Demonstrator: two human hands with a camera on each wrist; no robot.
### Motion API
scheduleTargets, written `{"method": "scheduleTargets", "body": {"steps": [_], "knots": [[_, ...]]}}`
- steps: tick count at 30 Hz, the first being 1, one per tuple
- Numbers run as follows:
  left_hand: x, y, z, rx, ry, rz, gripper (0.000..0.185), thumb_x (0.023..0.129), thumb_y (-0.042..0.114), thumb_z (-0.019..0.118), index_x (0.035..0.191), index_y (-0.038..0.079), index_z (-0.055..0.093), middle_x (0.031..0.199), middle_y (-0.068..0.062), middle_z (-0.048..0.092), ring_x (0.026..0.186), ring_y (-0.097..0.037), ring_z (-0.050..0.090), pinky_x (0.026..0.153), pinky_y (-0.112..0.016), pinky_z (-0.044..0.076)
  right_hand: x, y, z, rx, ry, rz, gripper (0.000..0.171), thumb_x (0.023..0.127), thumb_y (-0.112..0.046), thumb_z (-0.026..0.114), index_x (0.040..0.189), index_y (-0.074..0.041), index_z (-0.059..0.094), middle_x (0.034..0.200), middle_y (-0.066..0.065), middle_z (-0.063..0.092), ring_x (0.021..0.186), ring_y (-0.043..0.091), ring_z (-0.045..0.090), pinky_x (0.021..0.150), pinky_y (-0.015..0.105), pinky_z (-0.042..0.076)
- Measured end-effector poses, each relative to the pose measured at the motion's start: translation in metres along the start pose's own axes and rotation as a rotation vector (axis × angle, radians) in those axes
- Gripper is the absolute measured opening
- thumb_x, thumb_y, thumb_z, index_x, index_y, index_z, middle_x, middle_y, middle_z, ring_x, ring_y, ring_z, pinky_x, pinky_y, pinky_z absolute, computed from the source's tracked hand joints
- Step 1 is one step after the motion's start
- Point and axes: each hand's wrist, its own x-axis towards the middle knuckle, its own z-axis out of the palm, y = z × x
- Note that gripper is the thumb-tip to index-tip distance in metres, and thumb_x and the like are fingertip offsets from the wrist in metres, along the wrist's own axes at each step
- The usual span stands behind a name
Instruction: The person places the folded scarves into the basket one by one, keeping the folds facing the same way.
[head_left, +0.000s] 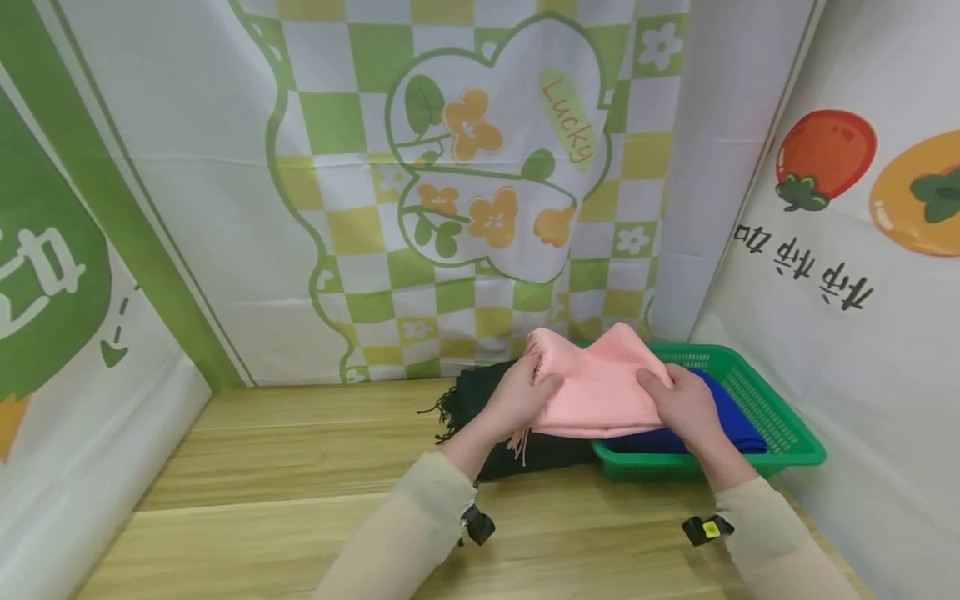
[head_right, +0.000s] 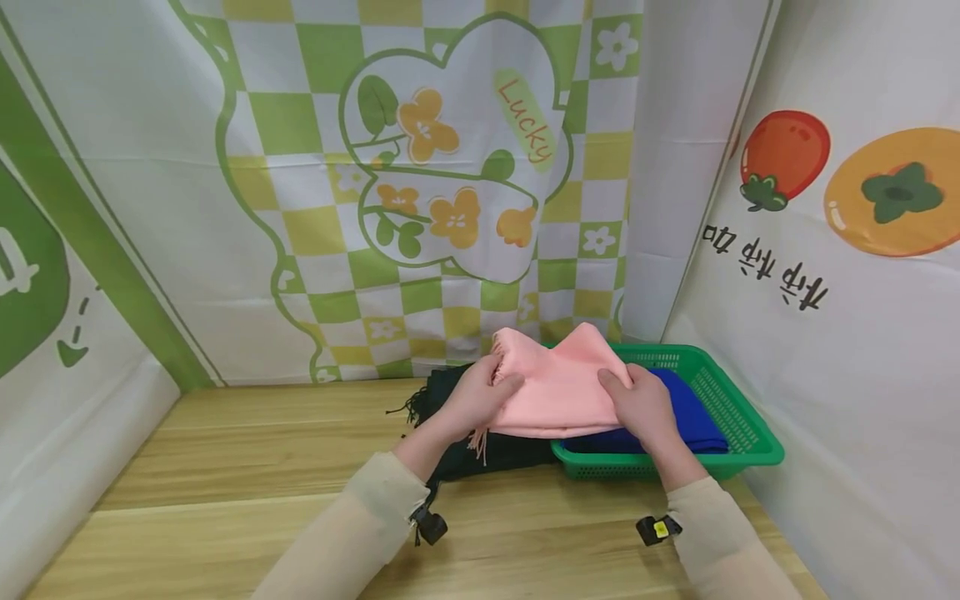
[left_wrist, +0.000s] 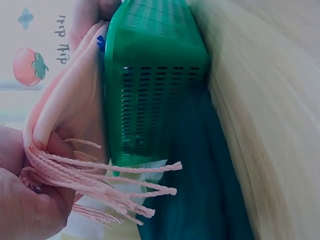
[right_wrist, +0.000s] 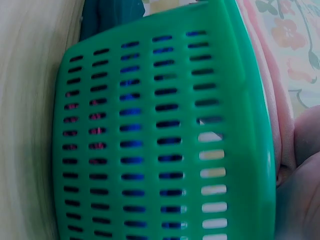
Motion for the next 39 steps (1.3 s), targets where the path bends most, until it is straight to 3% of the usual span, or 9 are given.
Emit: {"method": "scheduleTargets", "body": {"steps": [10, 18, 27, 34, 39], "knots": [[0.010, 0.003, 0.017, 0.025, -0.019, 0.016, 0.063, 0.110, 0.028, 0.066, 0.163, -0.001, 0.050, 0.157, -0.018, 0.061, 0.138, -0.028, 0.062, 0.114, -0.045, 0.052, 0.000, 0.014, -0.015, -0.024, 0.039, -0.010, 0.057, 0.111, -0.055, 0.063, 0.115, 0.002, 0.070, 0.085, 0.010, 0.067, 0.070, 0.024, 0.062, 0.062, 0.038, 0.051], [0.015, 0.010, 0.036, 0.068, -0.046, 0.018, 0.049, 0.110, 0.030, 0.064, 0.148, 0.000, 0.061, 0.139, -0.014, 0.070, 0.118, -0.021, 0.067, 0.101, -0.036, 0.057, -0.002, 0.029, -0.030, -0.018, 0.031, 0.030, 0.064, 0.111, -0.056, 0.062, 0.130, 0.006, 0.068, 0.088, 0.010, 0.069, 0.072, 0.024, 0.065, 0.063, 0.036, 0.054], [0.021, 0.017, 0.048, 0.113, -0.065, 0.030, 0.039, 0.109, 0.026, 0.065, 0.140, 0.003, 0.062, 0.126, -0.010, 0.070, 0.105, -0.019, 0.066, 0.089, -0.031, 0.056, -0.002, 0.039, -0.042, -0.027, -0.007, 0.066, 0.076, 0.112, -0.060, 0.057, 0.145, 0.008, 0.061, 0.098, 0.013, 0.069, 0.079, 0.022, 0.065, 0.069, 0.036, 0.053], [0.026, 0.020, 0.055, 0.127, -0.079, 0.056, 0.018, 0.107, 0.023, 0.066, 0.118, 0.009, 0.061, 0.106, -0.002, 0.064, 0.094, -0.018, 0.062, 0.084, -0.030, 0.053, 0.002, 0.044, -0.050, -0.055, 0.014, 0.058, 0.069, 0.112, -0.060, 0.057, 0.134, 0.006, 0.065, 0.091, 0.011, 0.066, 0.076, 0.024, 0.063, 0.065, 0.036, 0.052], [0.028, 0.020, 0.059, 0.077, -0.097, 0.062, 0.014, 0.105, 0.019, 0.068, 0.103, 0.011, 0.056, 0.093, -0.001, 0.055, 0.083, -0.016, 0.058, 0.075, -0.029, 0.050, 0.001, 0.049, -0.056, -0.081, 0.020, 0.047, 0.067, 0.113, -0.059, 0.056, 0.129, 0.005, 0.065, 0.091, 0.010, 0.064, 0.076, 0.024, 0.061, 0.064, 0.036, 0.050]]}}
